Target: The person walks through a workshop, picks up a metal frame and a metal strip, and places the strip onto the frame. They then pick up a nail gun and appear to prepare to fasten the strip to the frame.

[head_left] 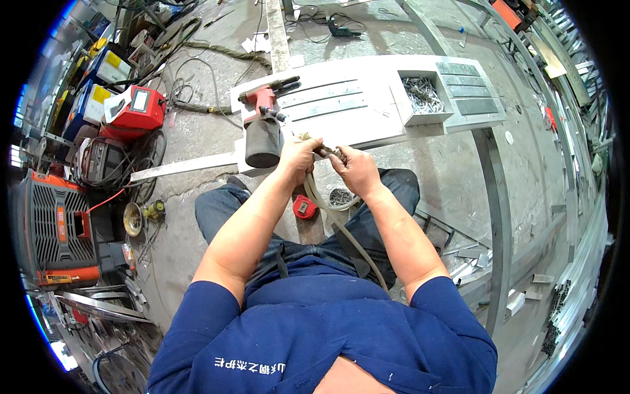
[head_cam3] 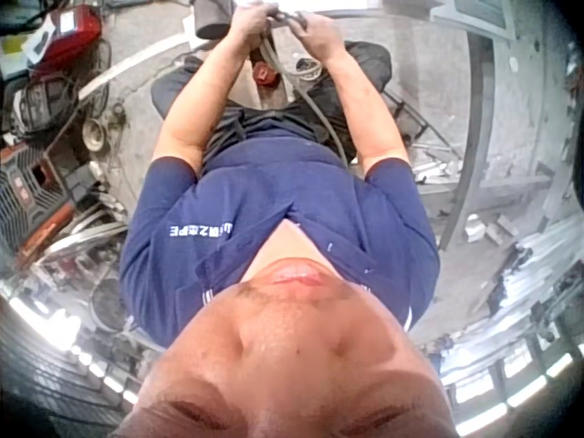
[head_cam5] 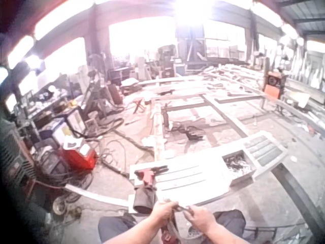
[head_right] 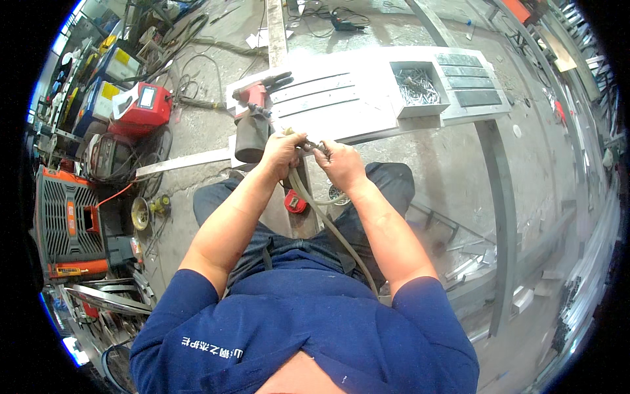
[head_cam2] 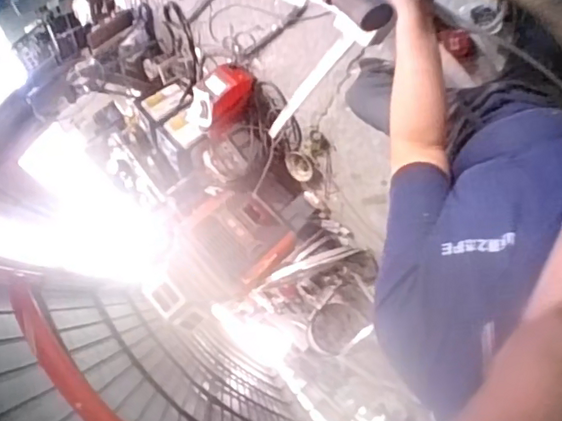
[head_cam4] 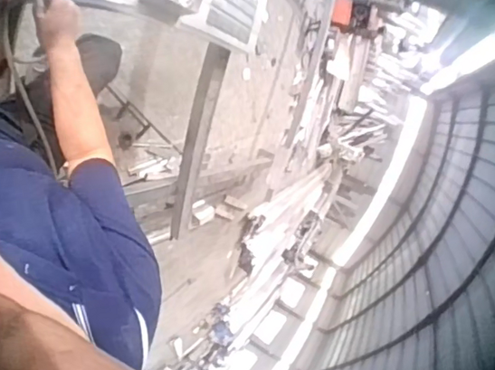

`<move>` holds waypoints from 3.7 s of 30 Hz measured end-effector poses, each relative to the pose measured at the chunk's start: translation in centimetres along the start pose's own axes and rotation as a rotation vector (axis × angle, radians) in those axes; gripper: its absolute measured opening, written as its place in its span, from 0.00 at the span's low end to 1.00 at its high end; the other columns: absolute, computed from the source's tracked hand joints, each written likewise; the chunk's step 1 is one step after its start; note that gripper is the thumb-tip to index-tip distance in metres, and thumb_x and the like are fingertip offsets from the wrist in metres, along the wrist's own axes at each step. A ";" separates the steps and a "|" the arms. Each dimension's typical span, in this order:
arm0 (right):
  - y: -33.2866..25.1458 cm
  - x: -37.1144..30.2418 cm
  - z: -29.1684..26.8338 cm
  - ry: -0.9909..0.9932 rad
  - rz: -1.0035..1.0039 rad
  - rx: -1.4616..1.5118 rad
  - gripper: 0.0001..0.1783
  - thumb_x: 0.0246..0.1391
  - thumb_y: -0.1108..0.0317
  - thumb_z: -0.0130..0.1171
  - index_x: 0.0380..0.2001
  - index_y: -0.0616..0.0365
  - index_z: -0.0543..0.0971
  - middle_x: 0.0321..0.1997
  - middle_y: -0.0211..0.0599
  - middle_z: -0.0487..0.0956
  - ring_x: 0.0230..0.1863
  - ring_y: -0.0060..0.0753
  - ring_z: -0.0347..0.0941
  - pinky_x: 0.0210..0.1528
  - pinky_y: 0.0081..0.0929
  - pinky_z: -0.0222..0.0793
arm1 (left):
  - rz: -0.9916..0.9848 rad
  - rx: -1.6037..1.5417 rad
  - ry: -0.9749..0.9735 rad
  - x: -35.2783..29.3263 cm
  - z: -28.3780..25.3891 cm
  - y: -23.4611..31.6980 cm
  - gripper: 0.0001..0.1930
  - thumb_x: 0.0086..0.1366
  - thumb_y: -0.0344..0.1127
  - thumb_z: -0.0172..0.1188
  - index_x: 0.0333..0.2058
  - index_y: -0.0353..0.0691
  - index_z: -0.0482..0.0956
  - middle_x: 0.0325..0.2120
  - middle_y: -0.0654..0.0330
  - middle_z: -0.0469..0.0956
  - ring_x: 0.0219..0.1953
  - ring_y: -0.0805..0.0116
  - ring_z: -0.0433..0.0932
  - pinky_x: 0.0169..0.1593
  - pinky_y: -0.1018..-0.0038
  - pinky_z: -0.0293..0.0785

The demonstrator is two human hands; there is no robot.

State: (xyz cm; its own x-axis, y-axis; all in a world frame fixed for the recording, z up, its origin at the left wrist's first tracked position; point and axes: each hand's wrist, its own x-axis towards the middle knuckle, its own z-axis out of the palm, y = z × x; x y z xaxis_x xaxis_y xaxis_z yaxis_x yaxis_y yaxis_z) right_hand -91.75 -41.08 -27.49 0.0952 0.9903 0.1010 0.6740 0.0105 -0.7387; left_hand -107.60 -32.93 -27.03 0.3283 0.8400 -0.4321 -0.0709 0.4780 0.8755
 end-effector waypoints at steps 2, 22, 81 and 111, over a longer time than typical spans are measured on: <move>-0.2 0.1 0.2 -0.012 0.018 0.037 0.16 0.57 0.54 0.59 0.38 0.56 0.79 0.28 0.50 0.80 0.34 0.57 0.78 0.34 0.47 0.72 | 0.002 0.005 -0.010 0.1 -0.3 -0.2 0.08 0.65 0.35 0.59 0.29 0.38 0.76 0.17 0.61 0.76 0.08 0.77 0.61 0.11 0.78 0.55; 1.1 1.3 1.2 -0.227 0.184 0.324 0.16 0.60 0.57 0.58 0.37 0.61 0.81 0.22 0.36 0.79 0.23 0.38 0.75 0.27 0.33 0.69 | -0.048 0.037 0.009 0.9 -0.8 -1.5 0.08 0.64 0.35 0.61 0.27 0.40 0.75 0.16 0.63 0.74 0.10 0.77 0.62 0.12 0.78 0.55; -1.1 4.0 -3.2 -0.562 0.537 0.357 0.23 0.61 0.57 0.59 0.52 0.62 0.75 0.25 0.26 0.70 0.21 0.19 0.64 0.22 0.21 0.63 | 0.006 1.227 -0.728 -10.1 2.4 -1.4 0.44 0.53 0.71 0.61 0.50 0.30 0.75 0.39 0.39 0.80 0.44 0.45 0.81 0.49 0.60 0.76; -11.4 18.0 4.8 -0.605 0.530 0.734 0.21 0.55 0.54 0.67 0.34 0.65 0.82 0.31 0.35 0.82 0.28 0.24 0.77 0.30 0.26 0.72 | 0.021 -0.329 -0.195 -7.3 -9.9 4.8 0.30 0.58 0.44 0.70 0.50 0.27 0.70 0.39 0.55 0.79 0.38 0.68 0.81 0.47 0.71 0.78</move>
State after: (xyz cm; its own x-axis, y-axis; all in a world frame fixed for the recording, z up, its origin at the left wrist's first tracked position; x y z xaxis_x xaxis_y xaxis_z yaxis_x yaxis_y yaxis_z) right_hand -101.23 -22.72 -20.41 -0.2666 0.7956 -0.5440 0.0328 -0.5566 -0.8301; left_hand -119.60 -34.20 -21.83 0.4944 0.8008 -0.3380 -0.3675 0.5450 0.7536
